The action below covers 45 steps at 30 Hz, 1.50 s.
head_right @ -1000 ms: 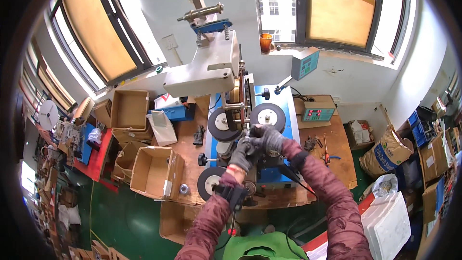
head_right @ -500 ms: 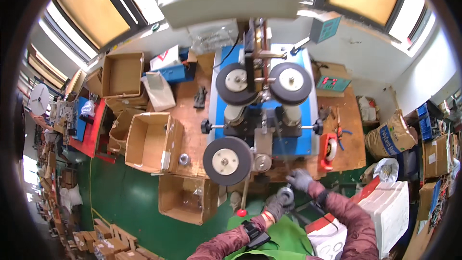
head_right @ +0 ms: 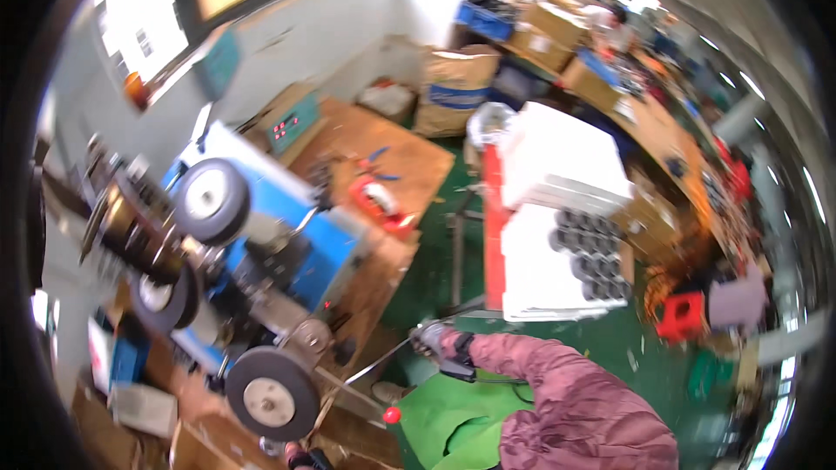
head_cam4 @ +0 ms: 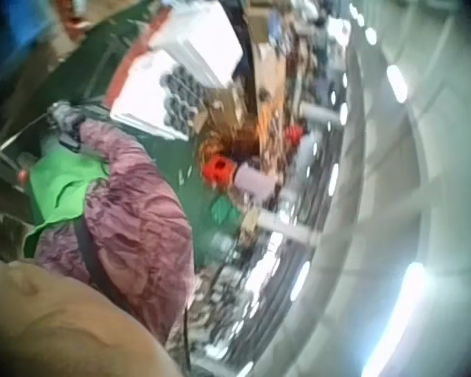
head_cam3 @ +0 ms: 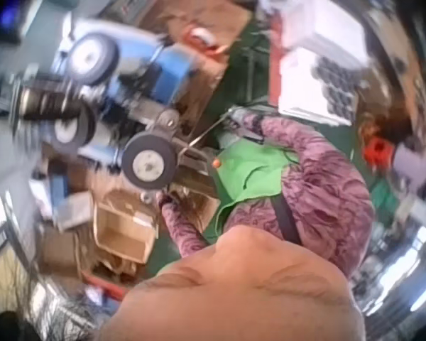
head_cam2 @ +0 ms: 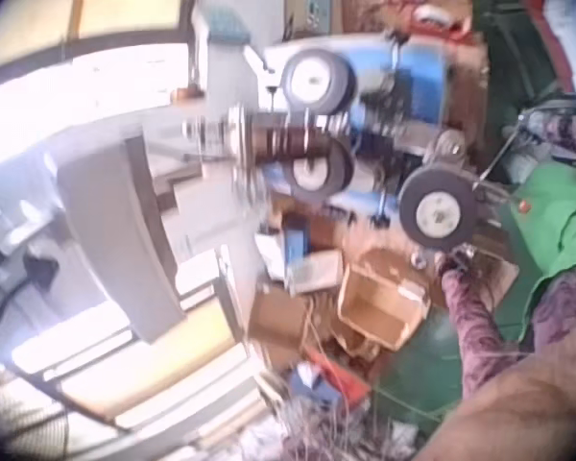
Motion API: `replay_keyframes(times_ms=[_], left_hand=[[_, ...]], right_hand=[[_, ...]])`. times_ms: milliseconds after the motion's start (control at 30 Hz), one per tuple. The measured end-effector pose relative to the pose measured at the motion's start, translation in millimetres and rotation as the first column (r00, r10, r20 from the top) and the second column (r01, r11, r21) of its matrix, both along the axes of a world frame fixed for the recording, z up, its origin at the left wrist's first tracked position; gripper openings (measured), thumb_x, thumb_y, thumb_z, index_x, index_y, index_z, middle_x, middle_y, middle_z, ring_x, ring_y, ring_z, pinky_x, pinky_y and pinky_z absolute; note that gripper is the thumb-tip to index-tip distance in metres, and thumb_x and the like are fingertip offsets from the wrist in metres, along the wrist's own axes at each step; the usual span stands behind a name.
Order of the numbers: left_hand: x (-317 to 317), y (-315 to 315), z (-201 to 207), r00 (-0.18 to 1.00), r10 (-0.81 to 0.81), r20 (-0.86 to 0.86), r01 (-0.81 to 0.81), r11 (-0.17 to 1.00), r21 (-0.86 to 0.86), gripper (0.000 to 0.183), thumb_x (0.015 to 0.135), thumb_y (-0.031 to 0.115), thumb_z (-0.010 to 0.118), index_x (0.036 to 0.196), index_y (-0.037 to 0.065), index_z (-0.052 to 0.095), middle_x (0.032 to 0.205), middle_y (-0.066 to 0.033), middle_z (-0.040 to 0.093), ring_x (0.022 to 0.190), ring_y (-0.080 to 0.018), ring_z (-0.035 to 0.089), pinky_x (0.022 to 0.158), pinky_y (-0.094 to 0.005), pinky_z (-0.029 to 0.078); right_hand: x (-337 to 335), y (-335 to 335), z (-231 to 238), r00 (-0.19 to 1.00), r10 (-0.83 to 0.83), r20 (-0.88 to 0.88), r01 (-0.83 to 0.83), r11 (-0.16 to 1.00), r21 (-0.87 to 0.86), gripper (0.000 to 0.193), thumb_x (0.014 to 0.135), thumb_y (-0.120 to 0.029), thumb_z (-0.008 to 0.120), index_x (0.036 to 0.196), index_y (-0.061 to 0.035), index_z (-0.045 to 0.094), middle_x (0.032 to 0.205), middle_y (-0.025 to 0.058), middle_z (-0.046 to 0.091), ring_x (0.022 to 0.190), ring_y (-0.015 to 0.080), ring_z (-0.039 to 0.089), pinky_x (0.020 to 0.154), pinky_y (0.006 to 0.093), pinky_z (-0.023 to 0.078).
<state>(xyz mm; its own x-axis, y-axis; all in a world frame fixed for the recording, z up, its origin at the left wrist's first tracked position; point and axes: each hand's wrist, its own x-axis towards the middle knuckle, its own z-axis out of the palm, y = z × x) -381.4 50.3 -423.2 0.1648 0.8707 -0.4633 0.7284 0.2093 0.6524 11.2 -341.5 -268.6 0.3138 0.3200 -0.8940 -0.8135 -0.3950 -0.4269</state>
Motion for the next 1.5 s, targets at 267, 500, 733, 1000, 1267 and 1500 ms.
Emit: replay_keyframes(times_ms=[267,500,733,1000,1267,1500], left_hand=[[41.9,15.0,39.5,0.999,0.042,-0.014,-0.043,0.996,-0.083,0.028,0.083,0.008,0.048,0.111,0.005,0.051,0.11,-0.0044,0.052,0.098,-0.0181,0.05,0.091,-0.0322,0.039],[38.8,8.3,55.5,0.976,0.123,0.179,-0.099,0.986,-0.136,0.027,0.08,0.004,0.051,0.107,0.005,0.051,0.104,-0.0045,0.053,0.095,-0.0178,0.05,0.089,-0.0306,0.039],[65.6,-28.2,108.8,0.958,0.124,0.258,-0.133,0.991,0.02,0.016,0.078,0.019,0.061,0.088,0.008,0.058,0.068,0.0002,0.052,0.057,-0.012,0.046,0.052,-0.0274,0.04],[67.5,-79.1,201.6,0.872,0.374,0.316,-0.351,0.927,-0.129,0.031,0.082,0.012,0.057,0.109,0.0,0.051,0.072,-0.0075,0.056,0.046,-0.012,0.048,0.037,-0.0251,0.041],[33.8,-115.0,245.4,0.886,0.337,0.318,-0.342,0.939,-0.043,0.031,0.082,0.014,0.059,0.109,-0.001,0.052,0.084,-0.0104,0.059,0.051,-0.0141,0.055,0.042,-0.0244,0.043],[-7.6,-126.6,276.6,0.779,0.53,0.336,-0.497,0.848,-0.184,0.03,0.084,0.017,0.057,0.108,0.0,0.053,0.088,-0.0096,0.058,0.056,-0.0173,0.059,0.048,-0.0295,0.051]], right_hand=[[57.3,-182.6,121.7,0.302,0.551,0.778,-0.027,0.82,-0.571,0.023,0.077,-0.028,0.059,0.086,-0.0072,0.063,0.08,0.0135,0.062,0.073,0.0264,0.06,0.07,0.0374,0.048],[143.3,-302.0,148.4,0.638,0.714,0.289,0.32,0.096,-0.942,0.079,0.057,-0.061,0.066,0.114,-0.007,0.054,0.127,0.0247,0.039,0.118,0.0383,0.037,0.095,0.0465,0.032],[147.8,-332.0,122.6,0.536,0.67,0.515,0.31,0.411,-0.857,0.037,0.062,-0.046,0.061,0.083,-0.0171,0.068,0.098,0.0139,0.061,0.099,0.0346,0.051,0.088,0.0483,0.036],[156.4,-98.3,185.1,0.207,0.169,0.964,-0.285,0.953,-0.106,0.035,0.058,-0.026,0.077,0.08,-0.0075,0.059,0.082,0.0063,0.056,0.081,0.0232,0.053,0.074,0.0375,0.044],[99.8,178.2,218.4,-0.439,0.05,0.897,-0.625,0.7,-0.345,0.065,0.056,-0.03,0.075,0.106,0.001,0.048,0.11,0.0176,0.047,0.1,0.0328,0.05,0.086,0.0359,0.044],[110.1,238.9,232.3,-0.571,0.016,0.821,-0.553,0.732,-0.399,0.052,0.062,-0.027,0.067,0.105,-0.0036,0.051,0.109,0.0126,0.048,0.101,0.0309,0.047,0.085,0.0404,0.039]])
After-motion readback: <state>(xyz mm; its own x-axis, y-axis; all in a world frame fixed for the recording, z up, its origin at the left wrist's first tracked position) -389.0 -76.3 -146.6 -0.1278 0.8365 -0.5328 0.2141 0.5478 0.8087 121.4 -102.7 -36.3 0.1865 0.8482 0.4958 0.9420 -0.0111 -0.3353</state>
